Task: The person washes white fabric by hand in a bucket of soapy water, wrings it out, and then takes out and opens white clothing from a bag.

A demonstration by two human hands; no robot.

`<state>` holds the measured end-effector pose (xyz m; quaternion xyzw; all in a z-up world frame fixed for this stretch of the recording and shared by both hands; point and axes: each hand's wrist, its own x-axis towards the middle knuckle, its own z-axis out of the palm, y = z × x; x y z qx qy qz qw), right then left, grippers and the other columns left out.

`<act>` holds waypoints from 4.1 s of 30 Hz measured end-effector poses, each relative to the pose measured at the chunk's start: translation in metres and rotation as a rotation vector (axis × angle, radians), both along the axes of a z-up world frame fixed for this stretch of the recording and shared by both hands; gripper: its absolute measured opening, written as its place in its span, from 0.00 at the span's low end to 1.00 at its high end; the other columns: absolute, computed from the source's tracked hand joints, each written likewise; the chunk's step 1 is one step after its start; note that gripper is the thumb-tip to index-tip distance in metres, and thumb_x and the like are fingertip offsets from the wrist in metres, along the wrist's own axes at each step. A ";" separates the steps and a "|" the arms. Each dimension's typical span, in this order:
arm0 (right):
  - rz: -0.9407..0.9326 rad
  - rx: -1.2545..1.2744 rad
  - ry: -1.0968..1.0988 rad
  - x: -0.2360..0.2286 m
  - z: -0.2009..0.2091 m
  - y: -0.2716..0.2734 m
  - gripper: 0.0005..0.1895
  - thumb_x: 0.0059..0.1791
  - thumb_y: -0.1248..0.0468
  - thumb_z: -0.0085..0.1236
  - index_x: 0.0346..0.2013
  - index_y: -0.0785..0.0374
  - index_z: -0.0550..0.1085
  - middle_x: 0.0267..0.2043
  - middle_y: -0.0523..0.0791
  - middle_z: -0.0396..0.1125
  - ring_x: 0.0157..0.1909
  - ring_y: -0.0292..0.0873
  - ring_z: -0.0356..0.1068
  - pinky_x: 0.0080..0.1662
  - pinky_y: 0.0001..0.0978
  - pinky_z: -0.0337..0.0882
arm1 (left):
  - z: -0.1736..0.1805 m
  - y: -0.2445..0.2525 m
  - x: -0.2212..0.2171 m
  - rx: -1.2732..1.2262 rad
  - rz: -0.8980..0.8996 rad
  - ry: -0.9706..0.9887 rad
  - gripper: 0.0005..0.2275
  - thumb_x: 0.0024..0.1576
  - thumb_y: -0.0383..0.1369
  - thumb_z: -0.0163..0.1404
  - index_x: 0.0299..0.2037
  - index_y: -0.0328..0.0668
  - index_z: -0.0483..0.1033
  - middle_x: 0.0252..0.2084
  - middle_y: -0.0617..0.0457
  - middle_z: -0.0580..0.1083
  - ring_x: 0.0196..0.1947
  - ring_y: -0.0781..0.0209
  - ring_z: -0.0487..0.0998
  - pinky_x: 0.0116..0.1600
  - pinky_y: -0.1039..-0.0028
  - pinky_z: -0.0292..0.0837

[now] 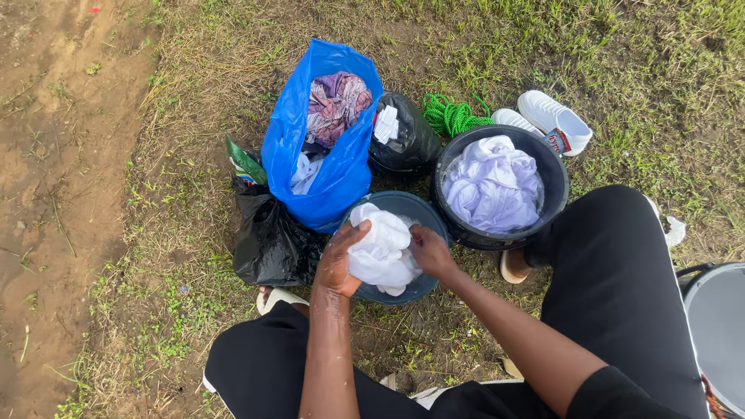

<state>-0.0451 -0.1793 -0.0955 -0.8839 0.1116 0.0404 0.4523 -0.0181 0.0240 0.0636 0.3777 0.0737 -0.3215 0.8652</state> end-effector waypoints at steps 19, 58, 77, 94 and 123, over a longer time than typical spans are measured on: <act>-0.055 1.350 0.367 0.012 0.153 -0.019 0.14 0.49 0.61 0.60 0.45 0.68 0.73 0.41 0.50 0.72 0.42 0.51 0.75 0.48 0.50 0.77 | -0.112 -0.018 0.009 1.674 -0.305 -0.062 0.30 0.54 0.56 0.59 0.49 0.32 0.79 0.46 0.38 0.78 0.46 0.42 0.80 0.52 0.55 0.76; 0.449 0.310 0.439 0.019 0.097 -0.074 0.39 0.47 0.42 0.59 0.68 0.50 0.59 0.59 0.45 0.63 0.59 0.44 0.64 0.58 0.44 0.67 | -0.058 0.045 0.035 0.679 -0.108 -0.409 0.21 0.64 0.46 0.60 0.30 0.33 0.78 0.30 0.50 0.75 0.36 0.60 0.72 0.52 0.64 0.67; 0.266 0.270 -0.278 -0.033 0.137 0.061 0.20 0.47 0.53 0.55 0.46 0.63 0.80 0.41 0.54 0.79 0.42 0.50 0.82 0.49 0.41 0.78 | -0.205 -0.051 0.023 0.235 0.377 0.384 0.13 0.55 0.34 0.58 0.45 0.32 0.77 0.42 0.42 0.79 0.44 0.48 0.80 0.53 0.51 0.76; 0.188 -0.133 -0.135 0.009 0.113 0.040 0.24 0.57 0.50 0.43 0.30 0.67 0.76 0.18 0.57 0.73 0.18 0.51 0.74 0.27 0.49 0.74 | -0.189 -0.059 0.002 0.452 0.156 0.270 0.14 0.57 0.38 0.59 0.43 0.32 0.78 0.40 0.39 0.79 0.37 0.51 0.79 0.45 0.57 0.77; 0.529 0.307 0.042 0.025 0.203 -0.022 0.16 0.52 0.55 0.59 0.30 0.66 0.80 0.20 0.42 0.70 0.24 0.31 0.67 0.30 0.29 0.67 | -0.083 -0.034 0.008 0.447 0.259 -0.552 0.09 0.57 0.17 0.52 0.46 0.28 0.70 0.45 0.39 0.74 0.40 0.57 0.77 0.46 0.66 0.73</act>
